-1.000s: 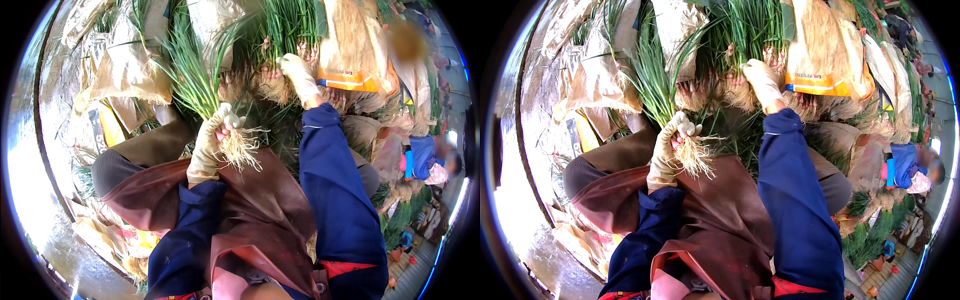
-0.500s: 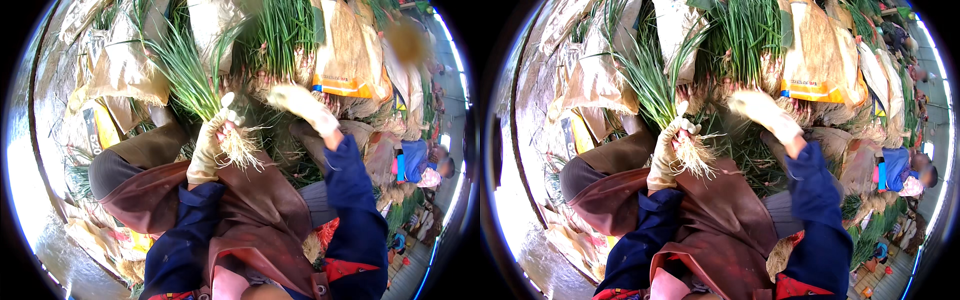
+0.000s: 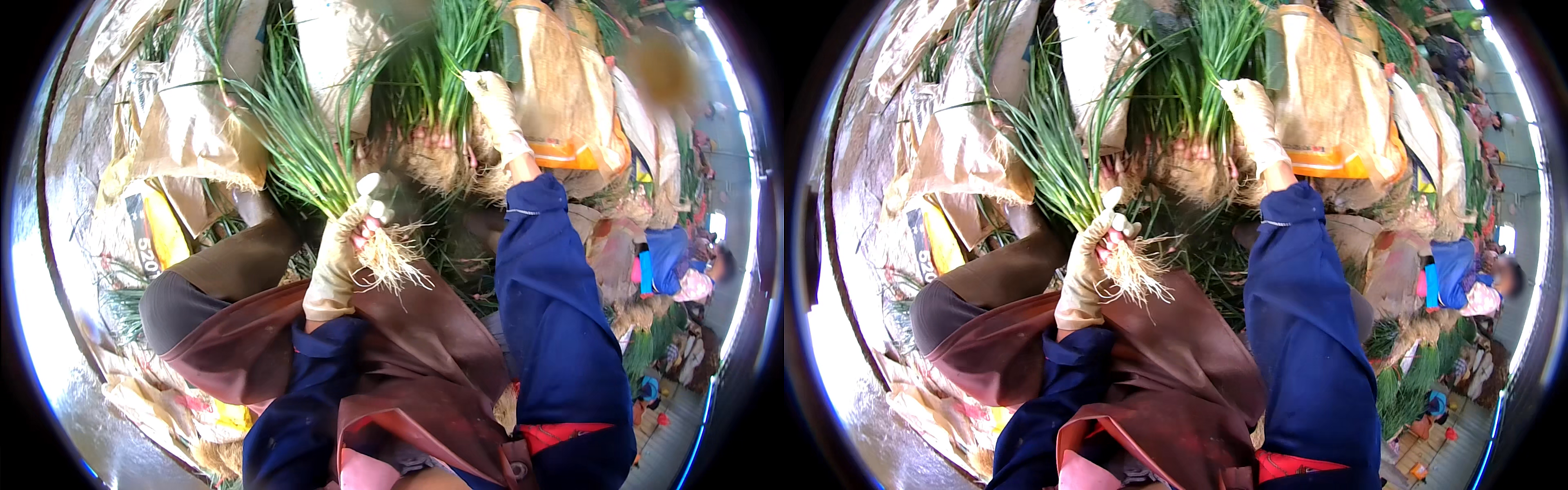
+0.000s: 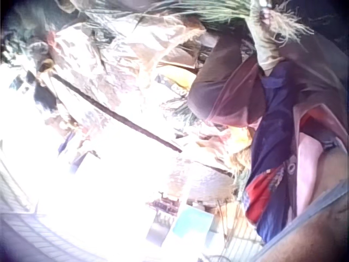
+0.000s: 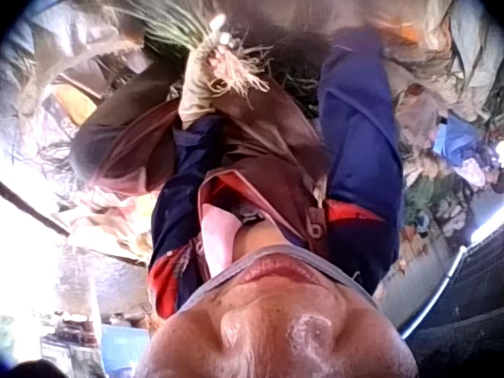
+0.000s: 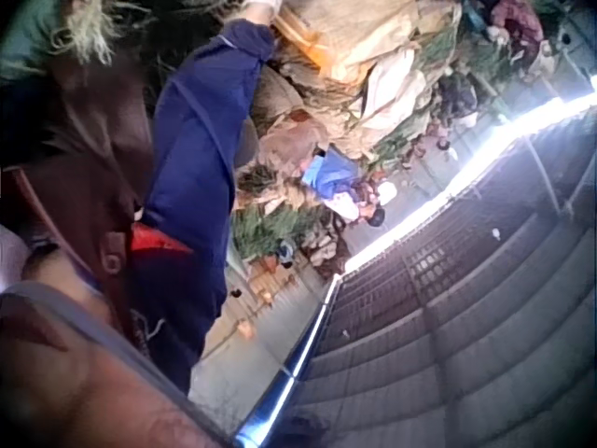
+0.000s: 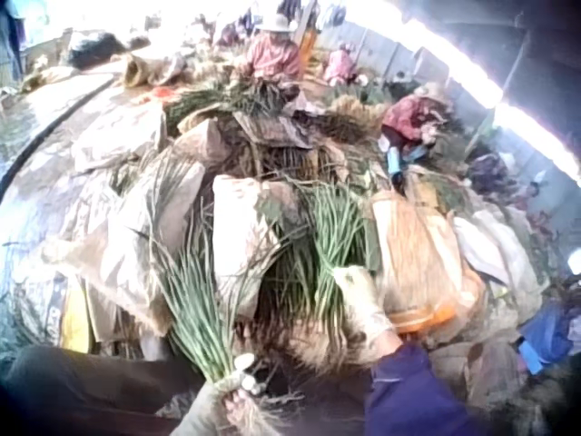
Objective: The person gathers a handful of scallions, aligns them, wraps a red plastic tie around the base to secure them into a bundle, and then tosses the bundle onto a nearby pile.
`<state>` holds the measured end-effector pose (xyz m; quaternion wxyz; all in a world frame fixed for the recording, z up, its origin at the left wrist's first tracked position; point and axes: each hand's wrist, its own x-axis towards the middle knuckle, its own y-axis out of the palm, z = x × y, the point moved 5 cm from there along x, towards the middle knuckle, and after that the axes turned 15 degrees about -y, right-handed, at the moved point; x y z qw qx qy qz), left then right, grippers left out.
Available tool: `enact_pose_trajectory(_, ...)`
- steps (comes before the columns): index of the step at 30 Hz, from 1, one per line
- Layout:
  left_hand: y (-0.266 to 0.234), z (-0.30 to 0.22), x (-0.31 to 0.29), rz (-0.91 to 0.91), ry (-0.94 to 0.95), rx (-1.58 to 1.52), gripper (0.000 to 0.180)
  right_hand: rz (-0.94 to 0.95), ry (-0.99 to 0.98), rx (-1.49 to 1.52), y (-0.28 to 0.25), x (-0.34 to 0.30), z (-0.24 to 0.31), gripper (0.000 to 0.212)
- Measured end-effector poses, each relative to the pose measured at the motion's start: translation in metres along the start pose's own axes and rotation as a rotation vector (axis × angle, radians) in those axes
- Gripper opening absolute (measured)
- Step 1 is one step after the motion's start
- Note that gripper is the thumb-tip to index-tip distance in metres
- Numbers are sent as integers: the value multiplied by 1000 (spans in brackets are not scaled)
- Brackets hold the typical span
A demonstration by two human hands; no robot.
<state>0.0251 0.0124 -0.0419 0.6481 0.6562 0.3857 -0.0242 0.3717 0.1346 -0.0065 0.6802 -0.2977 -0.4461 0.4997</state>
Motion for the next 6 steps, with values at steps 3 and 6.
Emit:
enact_pose_trajectory(3,3,-6,-7,48,43,-50,50,-43,373,559,-27,-25,14,28)
enact_pose_trajectory(6,22,-3,-8,32,70,-127,53,-232,313,795,-55,-45,11,22)
